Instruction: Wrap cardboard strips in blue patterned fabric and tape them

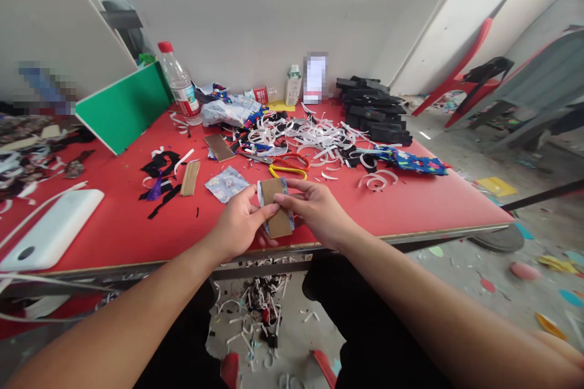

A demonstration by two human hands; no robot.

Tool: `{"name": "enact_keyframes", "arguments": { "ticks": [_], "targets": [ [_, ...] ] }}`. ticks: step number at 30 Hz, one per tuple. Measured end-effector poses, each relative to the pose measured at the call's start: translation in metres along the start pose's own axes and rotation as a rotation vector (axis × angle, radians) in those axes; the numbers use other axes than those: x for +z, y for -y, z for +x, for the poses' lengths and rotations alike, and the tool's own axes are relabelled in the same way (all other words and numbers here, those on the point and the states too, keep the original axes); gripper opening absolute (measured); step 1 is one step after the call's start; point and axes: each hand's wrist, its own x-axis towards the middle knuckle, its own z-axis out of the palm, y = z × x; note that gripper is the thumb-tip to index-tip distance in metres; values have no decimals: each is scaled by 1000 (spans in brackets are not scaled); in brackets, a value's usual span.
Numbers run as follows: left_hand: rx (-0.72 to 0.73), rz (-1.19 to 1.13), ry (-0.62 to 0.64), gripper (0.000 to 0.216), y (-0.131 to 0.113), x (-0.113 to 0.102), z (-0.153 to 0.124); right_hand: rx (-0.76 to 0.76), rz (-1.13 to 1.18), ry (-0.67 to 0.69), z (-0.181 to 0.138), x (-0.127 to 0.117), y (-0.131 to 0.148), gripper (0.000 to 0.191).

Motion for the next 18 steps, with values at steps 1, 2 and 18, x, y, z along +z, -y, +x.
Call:
{"name": "enact_keyframes", "arguments": {
  "ticks": [1, 2, 18],
  "targets": [
    [4, -2, 1, 75, -1, 0, 0, 0, -7, 14, -1, 0, 0, 69],
    [12, -1, 1, 74, -1, 0, 0, -2, -11, 26, -2, -1, 1, 73],
    [438, 936, -477, 52, 4, -49, 14, -69, -37, -14, 7, 1, -7, 39]
  ]
}}
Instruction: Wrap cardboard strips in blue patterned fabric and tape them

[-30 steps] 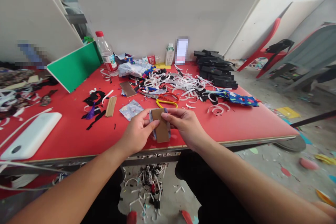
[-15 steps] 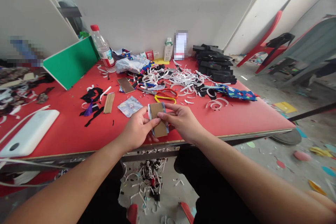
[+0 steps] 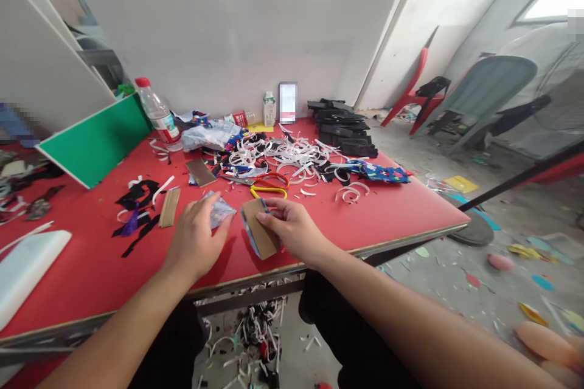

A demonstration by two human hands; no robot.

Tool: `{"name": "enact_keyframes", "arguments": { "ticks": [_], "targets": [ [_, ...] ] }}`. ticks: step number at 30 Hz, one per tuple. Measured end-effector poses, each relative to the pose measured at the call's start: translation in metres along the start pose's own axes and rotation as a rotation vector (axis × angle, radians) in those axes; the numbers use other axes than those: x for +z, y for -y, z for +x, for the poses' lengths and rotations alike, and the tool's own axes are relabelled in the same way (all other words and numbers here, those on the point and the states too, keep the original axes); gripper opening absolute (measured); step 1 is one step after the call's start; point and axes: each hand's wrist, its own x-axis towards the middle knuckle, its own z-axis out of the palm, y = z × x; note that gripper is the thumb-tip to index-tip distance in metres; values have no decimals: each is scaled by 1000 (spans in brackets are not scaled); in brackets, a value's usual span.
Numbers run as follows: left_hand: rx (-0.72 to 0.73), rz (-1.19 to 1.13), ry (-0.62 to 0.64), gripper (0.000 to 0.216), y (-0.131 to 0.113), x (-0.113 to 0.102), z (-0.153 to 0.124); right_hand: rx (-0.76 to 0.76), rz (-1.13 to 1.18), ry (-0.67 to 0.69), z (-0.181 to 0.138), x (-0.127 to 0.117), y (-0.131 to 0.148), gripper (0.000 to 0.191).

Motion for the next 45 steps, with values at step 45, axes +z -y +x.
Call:
{"name": "enact_keyframes", "arguments": {
  "ticks": [45],
  "targets": [
    [-92, 849, 436, 45, 116, -129, 176, -215, -608, 244, 1, 26, 3, 47]
  ]
}}
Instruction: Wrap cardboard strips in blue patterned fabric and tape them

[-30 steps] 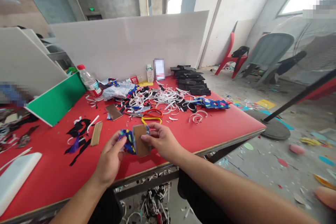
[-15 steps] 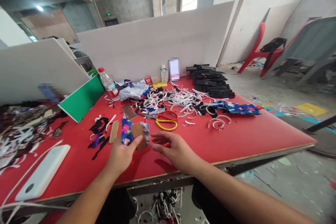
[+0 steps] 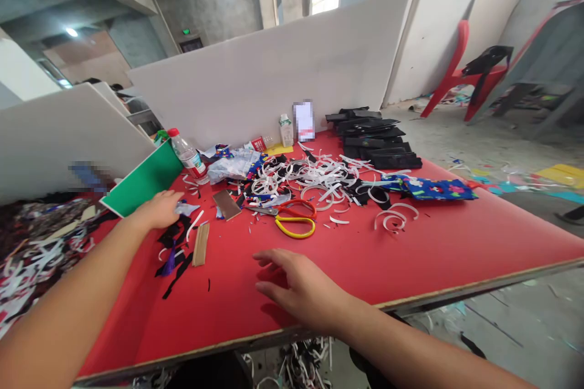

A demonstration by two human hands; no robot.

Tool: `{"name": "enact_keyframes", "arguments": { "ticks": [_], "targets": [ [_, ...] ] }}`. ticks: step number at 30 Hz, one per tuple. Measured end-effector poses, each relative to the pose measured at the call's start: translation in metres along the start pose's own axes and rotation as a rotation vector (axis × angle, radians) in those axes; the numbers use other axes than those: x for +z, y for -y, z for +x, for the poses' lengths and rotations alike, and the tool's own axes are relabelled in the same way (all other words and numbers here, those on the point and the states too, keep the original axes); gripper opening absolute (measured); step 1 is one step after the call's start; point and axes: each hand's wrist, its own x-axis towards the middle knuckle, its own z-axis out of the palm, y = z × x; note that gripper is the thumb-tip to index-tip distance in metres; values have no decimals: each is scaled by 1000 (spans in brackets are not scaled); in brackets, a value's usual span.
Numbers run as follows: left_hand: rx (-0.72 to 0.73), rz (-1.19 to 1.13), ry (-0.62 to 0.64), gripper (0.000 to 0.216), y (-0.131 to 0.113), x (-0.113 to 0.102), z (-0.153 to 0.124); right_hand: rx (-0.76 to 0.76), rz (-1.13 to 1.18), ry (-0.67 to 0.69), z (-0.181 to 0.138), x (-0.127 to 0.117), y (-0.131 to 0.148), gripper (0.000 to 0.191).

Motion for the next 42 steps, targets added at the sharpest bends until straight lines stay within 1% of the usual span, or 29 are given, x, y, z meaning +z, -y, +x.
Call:
{"name": "enact_keyframes", "arguments": {
  "ticks": [2, 5, 8, 10, 13, 15, 17, 20, 22, 23, 24, 26, 27, 28, 30, 32, 33, 35, 36, 37, 39, 40, 42],
  "targets": [
    [90, 15, 7, 59, -22, 0, 15, -3, -32, 1, -1, -3, 0, 47],
    [237, 8, 61, 65, -63, 5, 26, -28, -126, -22, 0, -11, -1, 45],
    [293, 46, 103, 68, -93, 14, 24, -60, -303, -135, 4, -23, -6, 39],
    [293, 109, 95, 67, -104, 20, 20, -55, -372, -209, 6, -32, -10, 36],
    [278, 225, 52, 63, -110, 22, 11, -40, -394, -249, 6, -40, -15, 35],
    [259, 285, 2, 63, -111, 17, 5, -39, -407, -257, 4, -40, -16, 34],
    [227, 323, -63, 62, -110, 3, -3, -53, -430, -264, 2, -38, -15, 34],
    [156, 354, -177, 58, -108, -26, -24, -79, -483, -291, 3, -43, -16, 33],
    [89, 361, -260, 58, -108, -43, -47, -71, -537, -342, 6, -60, -20, 28],
    [65, 355, -310, 59, -109, -47, -61, -55, -567, -377, 9, -72, -23, 27],
    [23, 342, -369, 59, -111, -48, -77, -23, -603, -433, 11, -85, -27, 28],
    [51, 241, -534, 58, -118, -37, -111, 49, -672, -527, 16, -109, -37, 30],
    [111, 208, -592, 58, -123, -25, -127, 73, -701, -541, 19, -117, -42, 27],
    [196, 196, -617, 59, -130, -11, -144, 86, -726, -534, 21, -122, -46, 23],
    [373, 235, -575, 62, -146, 21, -172, 94, -769, -495, 24, -123, -54, 17],
    [528, 234, -484, 68, -162, 51, -193, 97, -801, -458, 27, -117, -59, 17],
    [590, 220, -437, 70, -169, 62, -201, 101, -812, -446, 29, -114, -60, 19],
    [560, 170, -325, 78, -179, 73, -208, 112, -821, -430, 32, -111, -62, 26],
    [542, 136, -265, 79, -183, 72, -209, 116, -821, -425, 34, -112, -61, 31],
    [532, 91, -209, 75, -186, 68, -209, 119, -819, -424, 36, -114, -59, 35],
    [543, -43, -155, 61, -194, 52, -206, 120, -814, -439, 39, -120, -53, 37],
    [553, -133, -156, 58, -200, 42, -205, 116, -811, -456, 40, -123, -47, 37],
    [552, -360, -234, 54, -214, 21, -203, 102, -799, -511, 41, -125, -33, 36]
  ]
}}
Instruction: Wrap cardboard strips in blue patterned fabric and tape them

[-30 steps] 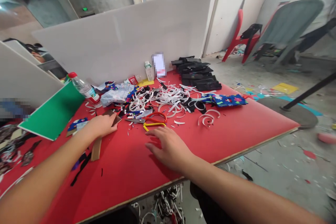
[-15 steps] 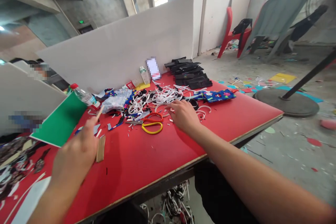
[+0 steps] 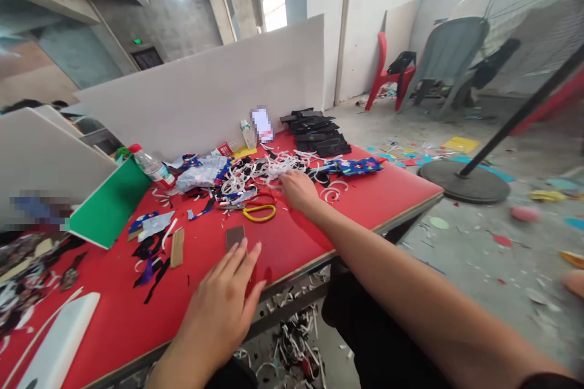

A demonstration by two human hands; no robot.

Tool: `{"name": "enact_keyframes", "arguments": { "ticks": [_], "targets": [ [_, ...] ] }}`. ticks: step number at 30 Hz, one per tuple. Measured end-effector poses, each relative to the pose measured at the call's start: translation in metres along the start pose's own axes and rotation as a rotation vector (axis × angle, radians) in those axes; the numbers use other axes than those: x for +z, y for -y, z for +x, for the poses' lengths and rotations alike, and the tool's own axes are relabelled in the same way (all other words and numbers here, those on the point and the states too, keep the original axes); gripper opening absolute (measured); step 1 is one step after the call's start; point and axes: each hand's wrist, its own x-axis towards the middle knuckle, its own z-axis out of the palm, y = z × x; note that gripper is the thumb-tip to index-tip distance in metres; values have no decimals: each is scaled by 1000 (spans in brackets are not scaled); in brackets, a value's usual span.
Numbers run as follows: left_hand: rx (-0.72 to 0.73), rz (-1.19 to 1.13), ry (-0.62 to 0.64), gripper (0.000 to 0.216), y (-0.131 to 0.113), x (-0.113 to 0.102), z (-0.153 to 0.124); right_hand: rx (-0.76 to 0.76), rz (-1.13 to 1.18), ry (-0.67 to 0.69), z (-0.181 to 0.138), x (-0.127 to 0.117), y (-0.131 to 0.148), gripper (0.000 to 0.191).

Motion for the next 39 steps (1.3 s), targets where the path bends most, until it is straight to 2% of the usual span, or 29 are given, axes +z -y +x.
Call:
{"name": "enact_keyframes", "arguments": {
  "ticks": [3, 5, 8, 10, 13, 17, 20, 23, 25, 27, 31, 35, 37, 39],
  "targets": [
    [-64, -347, -200, 47, -18, -8, 18, -18, 63, -89, -7, -11, 25, 24],
    [-213, -623, -326, 44, -17, -5, 26, -87, 134, -118, -21, -11, 44, 20],
    [-454, -987, -500, 50, 4, 7, 32, -215, 247, -99, -49, 2, 64, 16],
    [-569, -1129, -573, 56, 22, 17, 33, -294, 314, -62, -65, 15, 70, 17],
    [-647, -1262, -619, 51, 42, 28, 33, -436, 386, 28, -78, 36, 74, 17],
    [-660, -1234, -628, 37, 49, 32, 31, -533, 400, 69, -83, 52, 78, 19],
    [-627, -1185, -674, 29, 45, 30, 29, -528, 407, -21, -84, 54, 81, 15],
    [-615, -1289, -716, 29, 36, 30, 28, -598, 464, -149, -86, 52, 84, 27],
    [-618, -1402, -692, 29, 29, 32, 28, -666, 496, -177, -87, 51, 85, 35],
    [-629, -1472, -658, 28, 24, 34, 27, -683, 535, -183, -87, 51, 84, 32],
    [-575, -1395, -616, 23, 22, 36, 24, -605, 641, -181, -87, 53, 80, 31],
    [-446, -924, -630, 11, 29, 38, 19, -437, 688, -217, -83, 52, 75, 30],
    [-399, -726, -701, 9, 33, 40, 18, -392, 700, -223, -81, 51, 73, 28],
    [-351, -560, -822, 22, 35, 41, 18, -412, 698, -207, -80, 48, 71, 29]
  ]
}}
